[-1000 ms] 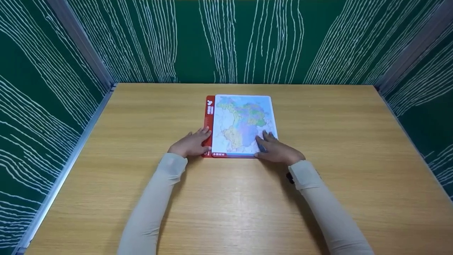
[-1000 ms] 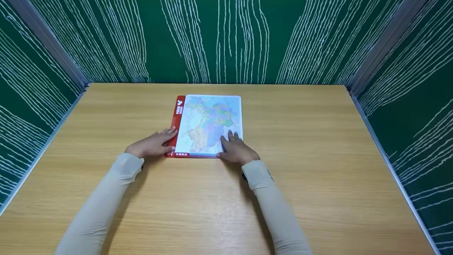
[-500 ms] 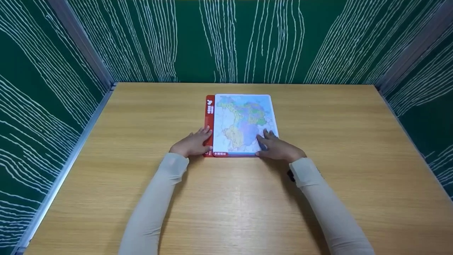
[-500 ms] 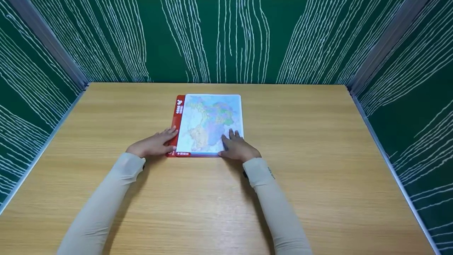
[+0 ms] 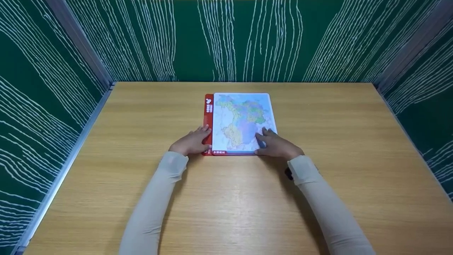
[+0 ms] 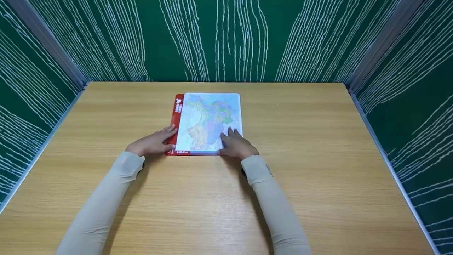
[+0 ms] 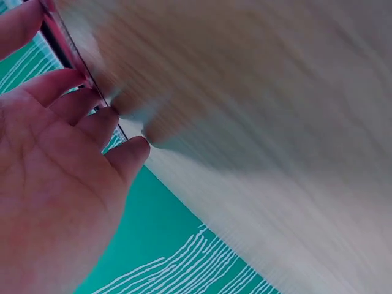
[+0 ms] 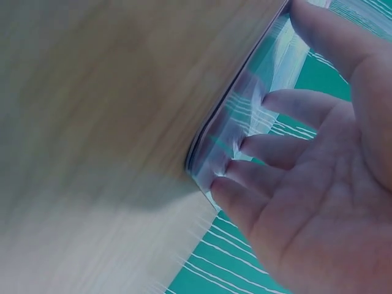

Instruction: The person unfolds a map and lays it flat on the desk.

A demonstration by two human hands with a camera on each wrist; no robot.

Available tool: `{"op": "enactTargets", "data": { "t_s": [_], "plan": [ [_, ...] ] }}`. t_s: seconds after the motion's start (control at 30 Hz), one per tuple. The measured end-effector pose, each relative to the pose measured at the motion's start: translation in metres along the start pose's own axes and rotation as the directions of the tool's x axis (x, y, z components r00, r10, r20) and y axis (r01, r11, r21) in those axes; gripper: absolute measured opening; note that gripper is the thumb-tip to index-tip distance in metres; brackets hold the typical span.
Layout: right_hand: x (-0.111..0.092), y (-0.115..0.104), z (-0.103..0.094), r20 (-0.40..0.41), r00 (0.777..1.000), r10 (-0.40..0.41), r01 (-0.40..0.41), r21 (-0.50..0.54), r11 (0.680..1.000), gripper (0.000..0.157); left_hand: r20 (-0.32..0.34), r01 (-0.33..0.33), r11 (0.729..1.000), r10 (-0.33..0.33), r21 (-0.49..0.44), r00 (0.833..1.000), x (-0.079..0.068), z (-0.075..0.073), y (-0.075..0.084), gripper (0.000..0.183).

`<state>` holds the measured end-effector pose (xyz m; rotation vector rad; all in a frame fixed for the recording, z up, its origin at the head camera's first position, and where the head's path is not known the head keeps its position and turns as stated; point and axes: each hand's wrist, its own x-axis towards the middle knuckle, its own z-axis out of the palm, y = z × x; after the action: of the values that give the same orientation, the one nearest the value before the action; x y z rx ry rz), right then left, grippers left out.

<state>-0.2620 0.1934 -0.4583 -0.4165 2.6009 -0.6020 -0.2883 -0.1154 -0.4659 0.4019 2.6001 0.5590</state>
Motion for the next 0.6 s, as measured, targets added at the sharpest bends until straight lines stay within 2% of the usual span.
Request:
{"op": "enactTargets", "data": {
  "t_s": [0.13, 0.2, 0.27, 0.33, 0.4, 0.47, 0.53, 0.6],
  "plan": [
    [0.0, 0.0, -0.002, -0.054, 0.996, -0.067, 0.065, -0.043, 0.997, 0.068, -0.022, -0.01, 0.999, 0.011, 0.04, 1.0, 0.0, -0.003, 0.002, 0.079],
    [0.001, 0.0, -0.003, -0.094, 0.993, -0.07, 0.067, -0.037, 0.997, 0.065, -0.044, 0.006, 1.0, -0.004, 0.026, 0.999, -0.001, -0.004, 0.004, 0.079],
    [0.001, 0.0, -0.005, -0.143, 0.988, -0.059, 0.058, -0.007, 0.998, 0.062, -0.087, 0.019, 0.999, -0.021, -0.027, 0.996, -0.002, -0.006, 0.005, 0.077],
    [0.002, 0.002, -0.007, -0.197, 0.98, -0.03, 0.042, 0.058, 0.997, 0.06, -0.14, 0.003, 0.992, -0.021, -0.129, 0.99, -0.003, -0.007, 0.005, 0.072],
    [0.002, 0.004, -0.01, -0.244, 0.97, 0.008, 0.028, 0.145, 0.989, 0.058, -0.176, -0.039, 0.96, -0.011, -0.277, 0.984, -0.004, -0.008, 0.006, 0.066],
    [0.001, 0.006, -0.013, -0.278, 0.96, 0.039, 0.028, 0.235, 0.972, 0.057, -0.192, -0.076, 0.902, -0.008, -0.425, 0.981, -0.004, -0.008, 0.006, 0.062],
    [0.001, 0.008, -0.016, -0.303, 0.951, 0.059, 0.037, 0.301, 0.953, 0.056, -0.192, -0.072, 0.843, -0.037, -0.533, 0.981, -0.004, -0.007, 0.005, 0.061],
    [0.0, 0.01, -0.019, -0.317, 0.946, 0.073, 0.045, 0.35, 0.935, 0.056, -0.191, -0.039, 0.806, -0.093, -0.591, 0.977, -0.003, -0.007, 0.004, 0.063]
  ]
}}
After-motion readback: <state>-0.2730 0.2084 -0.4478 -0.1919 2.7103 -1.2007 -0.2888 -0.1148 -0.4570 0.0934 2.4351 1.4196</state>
